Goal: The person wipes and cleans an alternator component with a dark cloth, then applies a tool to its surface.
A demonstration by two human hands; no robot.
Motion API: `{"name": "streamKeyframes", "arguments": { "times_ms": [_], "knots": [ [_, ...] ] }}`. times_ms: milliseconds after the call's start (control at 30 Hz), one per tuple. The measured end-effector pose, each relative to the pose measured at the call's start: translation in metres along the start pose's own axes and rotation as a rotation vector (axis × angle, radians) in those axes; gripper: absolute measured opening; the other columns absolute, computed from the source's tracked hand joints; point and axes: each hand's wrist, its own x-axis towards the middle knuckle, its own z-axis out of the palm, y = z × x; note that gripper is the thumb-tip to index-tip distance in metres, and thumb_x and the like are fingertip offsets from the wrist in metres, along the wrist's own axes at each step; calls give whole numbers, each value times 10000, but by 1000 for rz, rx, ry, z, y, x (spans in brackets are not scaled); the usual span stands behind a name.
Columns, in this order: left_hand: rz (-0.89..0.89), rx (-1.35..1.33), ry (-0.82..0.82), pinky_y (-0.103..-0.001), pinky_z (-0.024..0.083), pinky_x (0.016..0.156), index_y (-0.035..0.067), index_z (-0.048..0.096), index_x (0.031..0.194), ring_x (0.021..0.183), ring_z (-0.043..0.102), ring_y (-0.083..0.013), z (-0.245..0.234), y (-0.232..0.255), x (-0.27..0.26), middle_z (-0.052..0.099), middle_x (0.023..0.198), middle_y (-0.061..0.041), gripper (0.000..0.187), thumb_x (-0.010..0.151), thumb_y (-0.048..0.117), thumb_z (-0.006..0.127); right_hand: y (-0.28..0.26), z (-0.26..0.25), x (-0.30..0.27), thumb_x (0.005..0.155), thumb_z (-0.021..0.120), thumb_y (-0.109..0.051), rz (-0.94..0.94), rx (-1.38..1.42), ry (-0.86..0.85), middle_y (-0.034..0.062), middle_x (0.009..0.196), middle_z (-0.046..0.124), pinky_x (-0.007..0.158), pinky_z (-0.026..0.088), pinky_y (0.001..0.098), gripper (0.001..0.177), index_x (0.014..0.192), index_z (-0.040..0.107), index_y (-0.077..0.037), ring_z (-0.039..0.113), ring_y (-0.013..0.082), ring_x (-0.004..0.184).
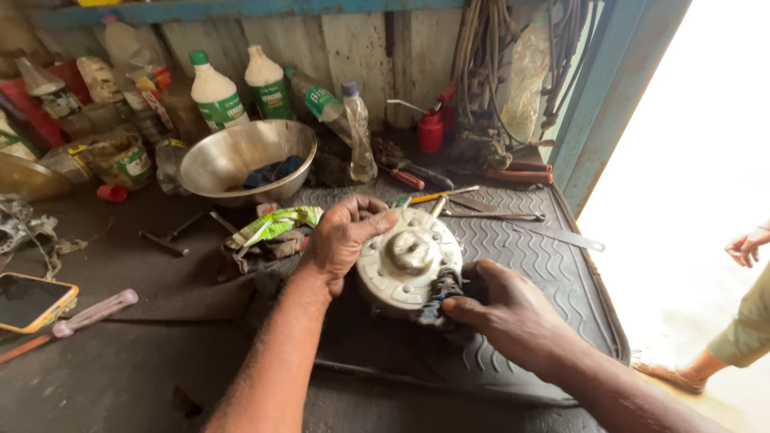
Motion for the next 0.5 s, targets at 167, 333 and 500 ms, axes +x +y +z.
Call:
{"name": "streamKeyframes", "arguments": {
  "times_ms": [167, 333, 500],
  "knots": [
    [427, 11, 1, -252, 529, 826, 4, 620, 1143, 905, 638, -128, 10, 32, -20, 689, 966, -22, 481, 804, 214, 888, 5, 9, 14, 817, 751, -91, -195, 195, 55, 122, 1191, 751, 999, 545, 339, 505, 1293, 593, -30, 715, 193, 1124],
    [281, 244, -193, -292, 545, 958, 5, 582, 1329, 1071, 702, -155, 3, 49, -31, 763, 1149, -78, 881, 646, 426, 948, 26, 9, 42, 830, 677, -2, -354, 117, 148, 115, 1177, 761, 961, 572, 337, 405, 1231, 615, -9, 731, 192, 1113],
    [472, 718, 112, -326, 592, 857, 34, 725, 1182, 987, 758, -217, 11, 43, -32, 789, 1078, -136, 787, 646, 590, 883, 29, -29, 41, 986, 602, -42, -439, 784, 324, 162, 1121, 704, 927, 564, 332, 298, 1263, 617, 68, 693, 220, 1016]
  ]
}}
